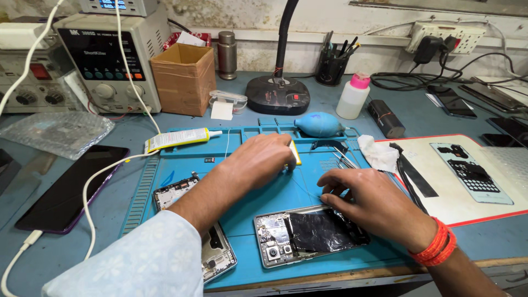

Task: The person works at a repair bench on a disassembled smartphone, using a pry tool and tweezers to lift and reposition components inside the phone frame, then presses a black flexible layer onto the phone body and works along its edges with the pry tool.

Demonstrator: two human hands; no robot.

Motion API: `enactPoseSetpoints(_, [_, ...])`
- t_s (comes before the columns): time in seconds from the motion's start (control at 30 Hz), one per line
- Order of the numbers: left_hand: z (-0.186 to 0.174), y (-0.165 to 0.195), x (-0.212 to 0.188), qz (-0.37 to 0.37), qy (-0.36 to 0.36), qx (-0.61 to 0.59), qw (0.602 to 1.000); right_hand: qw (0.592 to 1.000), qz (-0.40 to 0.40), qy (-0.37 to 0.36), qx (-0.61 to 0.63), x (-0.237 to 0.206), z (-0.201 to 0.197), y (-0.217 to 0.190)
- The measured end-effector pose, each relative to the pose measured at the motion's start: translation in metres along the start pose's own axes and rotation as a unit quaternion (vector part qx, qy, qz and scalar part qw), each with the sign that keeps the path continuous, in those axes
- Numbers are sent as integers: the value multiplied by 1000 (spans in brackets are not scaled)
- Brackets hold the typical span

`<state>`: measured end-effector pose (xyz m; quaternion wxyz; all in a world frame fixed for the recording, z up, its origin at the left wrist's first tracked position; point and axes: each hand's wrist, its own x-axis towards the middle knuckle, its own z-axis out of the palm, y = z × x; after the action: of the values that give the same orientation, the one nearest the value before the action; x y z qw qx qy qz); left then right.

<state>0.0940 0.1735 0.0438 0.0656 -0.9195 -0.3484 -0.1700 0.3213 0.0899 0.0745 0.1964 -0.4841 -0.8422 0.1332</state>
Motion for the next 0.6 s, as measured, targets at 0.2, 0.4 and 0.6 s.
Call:
enactPoseSetpoints(0.2, [-1, -10, -1, 38, 8, 15, 999, 1000, 9, -5, 17, -1, 1, 1])
enactPoseSetpoints(0.4, [-11, -1, 1, 58, 15, 53, 997, 1000, 24, -14, 13, -1, 0, 0])
enactPoseSetpoints(0.6, [-35, 18, -26, -90, -5, -132, 987, 983, -156, 87, 38, 0, 5, 0])
